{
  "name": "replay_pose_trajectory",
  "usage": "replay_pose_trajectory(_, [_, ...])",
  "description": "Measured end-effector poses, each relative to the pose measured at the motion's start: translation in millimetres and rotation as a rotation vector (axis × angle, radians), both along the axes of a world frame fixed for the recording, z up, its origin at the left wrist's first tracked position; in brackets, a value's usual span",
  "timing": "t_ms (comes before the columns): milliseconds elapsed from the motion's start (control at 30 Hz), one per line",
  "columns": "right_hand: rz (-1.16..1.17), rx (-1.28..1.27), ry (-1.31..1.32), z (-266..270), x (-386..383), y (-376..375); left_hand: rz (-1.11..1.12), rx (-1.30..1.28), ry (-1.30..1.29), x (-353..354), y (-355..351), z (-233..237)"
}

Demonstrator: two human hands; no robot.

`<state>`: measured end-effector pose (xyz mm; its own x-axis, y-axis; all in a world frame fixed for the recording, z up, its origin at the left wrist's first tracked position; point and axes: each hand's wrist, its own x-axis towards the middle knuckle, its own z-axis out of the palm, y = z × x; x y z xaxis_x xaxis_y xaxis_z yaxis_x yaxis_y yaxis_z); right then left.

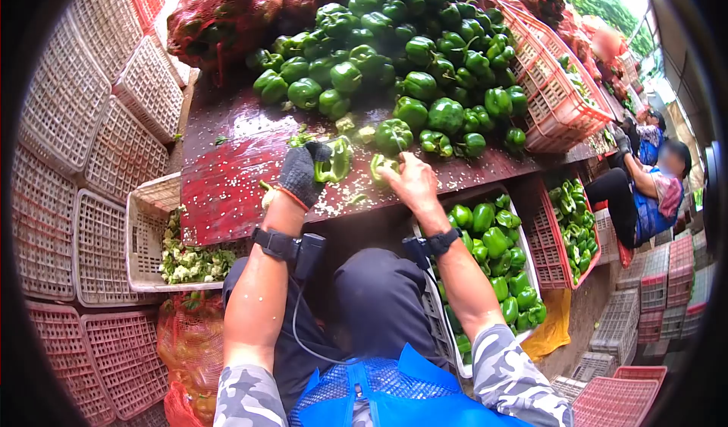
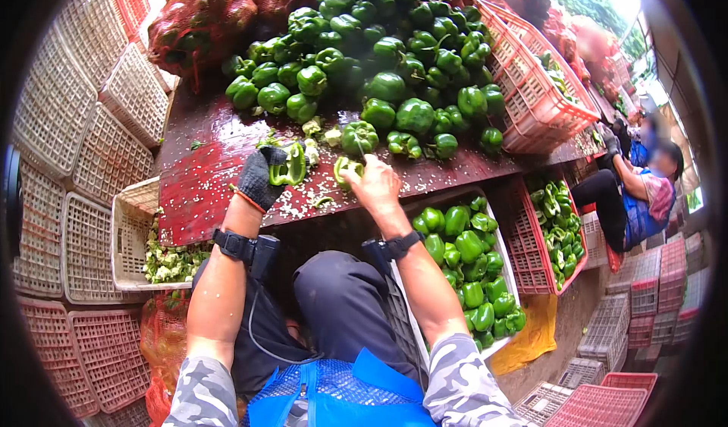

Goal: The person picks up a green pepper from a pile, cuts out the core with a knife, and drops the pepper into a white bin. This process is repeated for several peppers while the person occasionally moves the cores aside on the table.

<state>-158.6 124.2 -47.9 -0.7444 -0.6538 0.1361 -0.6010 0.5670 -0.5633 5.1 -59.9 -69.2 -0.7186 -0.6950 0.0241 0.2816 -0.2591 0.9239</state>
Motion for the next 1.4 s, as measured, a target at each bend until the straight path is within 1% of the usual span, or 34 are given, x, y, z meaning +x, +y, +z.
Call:
replay_pose_trajectory(33, [0.006,0.027,-0.016,-0.2,0.2,-2.1,0.023,-0.292,-0.041,-4.3,-1.3,-0.6])
replay_pose_trajectory(67, [0.016,0.03,-0.059,-0.4,-0.9,-1.3,0.021,0.446,0.073,-0.5,0.4,-3.9])
replay_pose_trajectory(100, [0.044,-0.002,0.011,-15.4,-5.8,-1.5,0.03,-0.284,-0.188,3.9,-8.9,-14.8])
replay_pose_trajectory(167, [0.145,0.176,0.011,-7.9,-1.7,-1.4,0.048,-0.524,-0.061,-12.2,-62.5,-109.8])
replay_pose_trajectory(200, [0.138,0.098,0.059,-8.7,6.7,5.4,-0.094,-0.03,0.069,-5.7,-53.6,-88.4])
replay_pose_trajectory(233, [0.134,0.019,0.115,-11.9,12.9,6.4,-0.232,0.467,0.169,5.5,-44.4,-51.2])
replay_pose_trajectory(300, [0.14,-0.173,0.117,-40.0,16.4,2.1,-0.247,0.503,0.134,12.1,-37.8,-31.4])
replay_pose_trajectory(367, [0.126,-0.235,0.001,-35.7,20.3,3.7,-0.159,0.506,0.029,8.0,-31.1,-19.9])
replay_pose_trajectory(400, [0.103,-0.247,0.026,-31.3,20.4,9.7,-0.244,0.339,0.148,15.8,-32.5,-28.6])
replay_pose_trajectory(433, [0.112,-0.269,0.036,-29.0,16.0,18.4,-0.117,0.217,0.087,13.0,-21.1,-21.3])
replay_pose_trajectory(467, [0.119,-0.336,0.008,-26.6,10.8,30.7,-0.113,0.211,0.028,13.8,-15.3,-10.9])
replay_pose_trajectory(500, [0.128,-0.403,-0.02,-23.7,5.5,47.5,-0.106,0.204,-0.03,15.0,-9.5,-1.2])
replay_pose_trajectory(533, [0.06,-0.382,-0.148,-7.5,6.2,73.3,-0.137,0.175,0.044,19.0,-20.3,-19.2])
replay_pose_trajectory(567, [0.009,-0.506,-0.328,-26.1,-4.5,95.4,-0.238,0.375,0.13,24.4,-14.5,0.2])
replay_pose_trajectory(633, [-0.122,-0.471,-0.337,-41.7,-24.3,157.7,-0.215,0.361,0.111,28.8,-11.2,14.3])
replay_pose_trajectory(667, [-0.18,-0.6,-0.501,-34.6,-24.5,190.0,-0.195,0.34,0.09,30.9,-8.2,17.0])
replay_pose_trajectory(700, [-0.302,-0.385,-0.327,-15.3,-22.0,220.3,-0.177,0.321,0.067,33.0,-3.7,21.0])
replay_pose_trajectory(733, [-0.348,-0.349,-0.254,-25.8,-27.8,252.7,-0.119,0.123,-0.041,33.7,6.2,31.0])
replay_pose_trajectory(767, [-0.464,-0.192,-0.204,-30.2,-29.5,283.6,-0.061,-0.081,-0.144,33.0,18.1,42.5])
replay_pose_trajectory(800, [-0.463,-0.227,-0.073,-31.0,-24.2,304.7,-0.05,0.009,-0.08,33.1,26.9,49.6])
replay_pose_trajectory(833, [-0.482,-0.198,0.02,-28.5,-17.1,321.5,0.019,-0.043,-0.115,34.7,41.0,60.6])
replay_pose_trajectory(867, [-0.481,-0.127,0.172,-33.2,-13.6,339.2,0.01,-0.038,-0.117,31.4,37.1,53.6])
replay_pose_trajectory(900, [-0.477,-0.056,0.324,-39.2,-10.2,352.6,-0.119,0.042,-0.03,26.1,22.1,40.6])
replay_pose_trajectory(933, [-0.518,-0.019,0.311,-36.4,-1.6,355.3,-0.247,0.122,0.057,20.1,4.2,26.3])
replay_pose_trajectory(967, [-0.5,0.04,0.391,-44.5,3.1,360.5,-0.374,0.203,0.144,15.0,-10.4,14.1])
replay_pose_trajectory(1000, [-0.47,0.055,0.379,-48.2,11.1,360.7,-0.501,0.284,0.229,11.6,-14.8,9.1])
replay_pose_trajectory(1033, [-0.44,0.069,0.367,-48.5,20.3,355.9,-0.509,0.284,0.225,9.5,-10.2,14.1])
replay_pose_trajectory(1067, [-0.378,0.086,0.37,-46.0,27.2,352.1,-0.544,0.4,0.243,8.9,-7.4,20.0])
replay_pose_trajectory(1100, [-0.369,0.036,0.141,-49.8,31.7,352.0,-0.574,0.516,0.26,9.7,-5.3,24.0])
replay_pose_trajectory(1167, [-0.347,0.064,0.046,-37.6,40.4,344.2,-0.526,0.528,0.238,18.8,-32.1,-13.1])
replay_pose_trajectory(1200, [-0.35,0.066,0.045,-31.7,41.7,342.4,-0.481,0.539,0.222,18.6,-33.8,-18.2])
replay_pose_trajectory(1267, [-0.346,0.053,-0.099,-25.3,38.8,336.6,-0.43,0.484,0.187,19.8,-39.8,-27.5])
replay_pose_trajectory(1300, [-0.346,0.053,-0.103,-33.5,34.2,337.6,-0.416,0.455,0.169,19.6,-38.2,-26.1])
replay_pose_trajectory(1400, [-0.341,0.053,0.061,-60.6,18.0,342.2,-0.389,0.38,0.133,17.9,-33.9,-21.7])
